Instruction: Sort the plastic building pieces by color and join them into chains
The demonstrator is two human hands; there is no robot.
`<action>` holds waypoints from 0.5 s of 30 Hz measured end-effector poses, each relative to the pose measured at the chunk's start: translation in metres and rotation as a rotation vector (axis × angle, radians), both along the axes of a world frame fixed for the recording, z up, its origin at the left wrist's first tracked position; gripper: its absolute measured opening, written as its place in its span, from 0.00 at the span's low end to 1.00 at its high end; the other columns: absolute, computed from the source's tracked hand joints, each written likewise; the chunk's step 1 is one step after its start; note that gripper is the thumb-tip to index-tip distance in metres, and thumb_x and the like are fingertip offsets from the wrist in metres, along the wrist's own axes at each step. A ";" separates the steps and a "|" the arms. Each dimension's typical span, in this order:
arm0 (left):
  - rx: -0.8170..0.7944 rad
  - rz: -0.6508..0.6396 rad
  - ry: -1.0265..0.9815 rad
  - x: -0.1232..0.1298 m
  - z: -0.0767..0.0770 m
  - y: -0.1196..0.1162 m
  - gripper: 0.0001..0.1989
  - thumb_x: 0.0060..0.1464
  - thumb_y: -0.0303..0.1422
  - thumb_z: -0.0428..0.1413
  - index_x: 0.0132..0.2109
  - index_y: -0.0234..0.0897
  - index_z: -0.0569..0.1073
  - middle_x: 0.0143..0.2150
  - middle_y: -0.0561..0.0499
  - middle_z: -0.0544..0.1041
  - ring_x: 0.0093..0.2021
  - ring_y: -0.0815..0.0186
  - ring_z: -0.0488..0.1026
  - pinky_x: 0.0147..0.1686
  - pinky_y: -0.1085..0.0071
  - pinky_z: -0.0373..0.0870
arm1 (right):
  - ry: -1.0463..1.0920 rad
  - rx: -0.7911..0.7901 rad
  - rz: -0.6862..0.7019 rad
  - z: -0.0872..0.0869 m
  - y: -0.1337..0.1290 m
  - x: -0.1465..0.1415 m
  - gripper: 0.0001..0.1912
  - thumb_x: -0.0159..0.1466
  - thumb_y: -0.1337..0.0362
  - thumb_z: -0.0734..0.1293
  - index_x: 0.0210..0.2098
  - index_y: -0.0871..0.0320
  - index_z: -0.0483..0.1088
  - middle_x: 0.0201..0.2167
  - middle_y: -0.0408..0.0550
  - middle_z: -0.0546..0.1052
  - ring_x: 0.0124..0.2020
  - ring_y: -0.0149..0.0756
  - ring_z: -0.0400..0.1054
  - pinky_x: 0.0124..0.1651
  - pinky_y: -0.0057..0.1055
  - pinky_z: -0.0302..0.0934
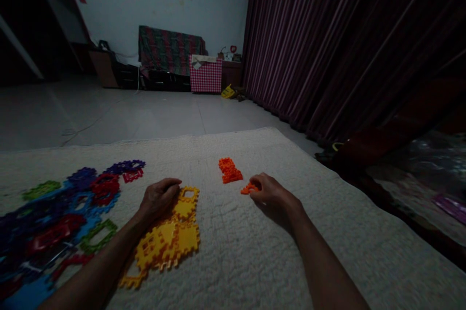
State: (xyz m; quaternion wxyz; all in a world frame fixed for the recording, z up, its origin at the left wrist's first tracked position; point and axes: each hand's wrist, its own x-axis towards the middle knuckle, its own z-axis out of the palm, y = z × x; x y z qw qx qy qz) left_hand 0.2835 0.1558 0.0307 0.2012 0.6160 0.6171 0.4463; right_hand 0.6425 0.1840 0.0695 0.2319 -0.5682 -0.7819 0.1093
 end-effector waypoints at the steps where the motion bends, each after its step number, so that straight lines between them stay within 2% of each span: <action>1: -0.003 0.002 0.001 0.000 -0.001 0.000 0.18 0.49 0.40 0.51 0.39 0.38 0.81 0.34 0.49 0.83 0.34 0.62 0.78 0.37 0.71 0.74 | -0.022 -0.044 0.016 0.003 -0.003 -0.002 0.09 0.50 0.68 0.69 0.32 0.57 0.75 0.31 0.47 0.76 0.29 0.35 0.69 0.32 0.28 0.62; 3: -0.012 0.003 0.004 -0.001 -0.002 0.001 0.18 0.49 0.40 0.51 0.39 0.38 0.81 0.34 0.50 0.83 0.33 0.62 0.78 0.37 0.71 0.74 | -0.036 -0.110 0.050 0.008 -0.006 -0.006 0.12 0.53 0.68 0.67 0.37 0.57 0.74 0.34 0.48 0.76 0.32 0.35 0.69 0.34 0.29 0.62; 6: -0.012 -0.001 0.010 -0.001 -0.003 0.001 0.18 0.49 0.40 0.51 0.39 0.39 0.81 0.33 0.50 0.83 0.32 0.63 0.78 0.37 0.71 0.74 | 0.003 -0.078 0.074 0.011 -0.007 -0.014 0.14 0.55 0.66 0.68 0.42 0.57 0.73 0.37 0.48 0.75 0.35 0.36 0.69 0.37 0.30 0.63; 11: 0.005 -0.003 0.012 -0.002 -0.002 0.001 0.17 0.49 0.39 0.51 0.39 0.39 0.81 0.34 0.50 0.83 0.34 0.63 0.78 0.38 0.71 0.73 | 0.110 0.219 0.138 -0.005 0.002 -0.041 0.19 0.58 0.68 0.66 0.50 0.56 0.69 0.47 0.52 0.72 0.48 0.41 0.67 0.49 0.36 0.65; 15: 0.009 -0.005 0.012 -0.002 -0.004 0.001 0.17 0.50 0.38 0.51 0.40 0.38 0.81 0.35 0.50 0.83 0.35 0.63 0.78 0.39 0.71 0.73 | 0.028 0.328 0.175 -0.016 0.009 -0.054 0.19 0.58 0.69 0.66 0.50 0.57 0.68 0.46 0.54 0.73 0.49 0.45 0.66 0.53 0.43 0.63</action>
